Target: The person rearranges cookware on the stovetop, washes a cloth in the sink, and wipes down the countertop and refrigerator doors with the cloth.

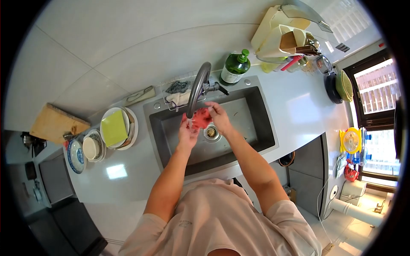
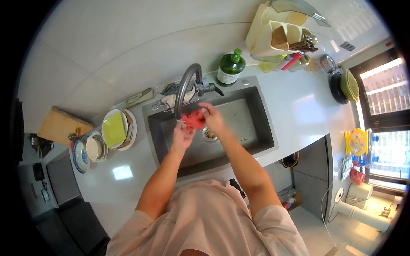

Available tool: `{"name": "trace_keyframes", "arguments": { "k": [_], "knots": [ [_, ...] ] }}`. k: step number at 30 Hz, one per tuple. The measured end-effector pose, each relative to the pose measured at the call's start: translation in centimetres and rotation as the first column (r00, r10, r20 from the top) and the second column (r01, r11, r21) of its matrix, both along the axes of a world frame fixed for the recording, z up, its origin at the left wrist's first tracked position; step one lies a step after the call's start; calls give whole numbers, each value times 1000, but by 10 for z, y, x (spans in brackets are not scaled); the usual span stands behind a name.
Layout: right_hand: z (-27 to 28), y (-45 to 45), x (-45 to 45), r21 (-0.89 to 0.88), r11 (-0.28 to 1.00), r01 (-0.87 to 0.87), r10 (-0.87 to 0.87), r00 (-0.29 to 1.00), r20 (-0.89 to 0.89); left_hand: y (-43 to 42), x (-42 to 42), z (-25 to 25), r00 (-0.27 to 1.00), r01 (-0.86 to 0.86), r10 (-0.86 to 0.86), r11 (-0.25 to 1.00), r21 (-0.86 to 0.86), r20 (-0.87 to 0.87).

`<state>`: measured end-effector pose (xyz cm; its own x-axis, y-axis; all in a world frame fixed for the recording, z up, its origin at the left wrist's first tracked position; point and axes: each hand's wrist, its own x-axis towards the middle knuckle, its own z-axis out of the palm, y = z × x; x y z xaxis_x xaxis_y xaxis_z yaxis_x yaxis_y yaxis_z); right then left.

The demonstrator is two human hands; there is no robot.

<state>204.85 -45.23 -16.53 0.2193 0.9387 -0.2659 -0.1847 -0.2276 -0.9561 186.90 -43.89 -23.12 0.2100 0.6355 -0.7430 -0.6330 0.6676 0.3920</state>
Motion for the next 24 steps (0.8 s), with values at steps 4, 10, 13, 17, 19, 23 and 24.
{"name": "trace_keyframes", "arguments": {
  "k": [4,10,13,17,19,23,24],
  "knots": [
    [19,-5,-43,-68,997,25,-57,848,-528,-11,-8,27,899,184,-333,875,-447,-283],
    [13,-20,-94,-89,985,146,-169,909,-380,-24,-7,57,965,45,3,983,-177,264],
    [2,-36,-112,60,996,-64,31,896,443,-26,-11,15,902,-23,-63,981,195,427],
    [45,8,-94,-351,936,30,229,706,671,-28,9,29,956,69,-58,997,-28,288],
    [31,23,-88,-292,923,250,78,623,778,-31,5,31,929,97,-58,991,-88,367],
    [-51,-30,-156,267,952,150,-283,761,583,-9,-31,-43,444,-6,108,993,-117,890],
    [-29,-56,-164,187,976,-112,-125,417,900,-6,-44,-48,737,59,-192,974,220,648]
  ]
}}
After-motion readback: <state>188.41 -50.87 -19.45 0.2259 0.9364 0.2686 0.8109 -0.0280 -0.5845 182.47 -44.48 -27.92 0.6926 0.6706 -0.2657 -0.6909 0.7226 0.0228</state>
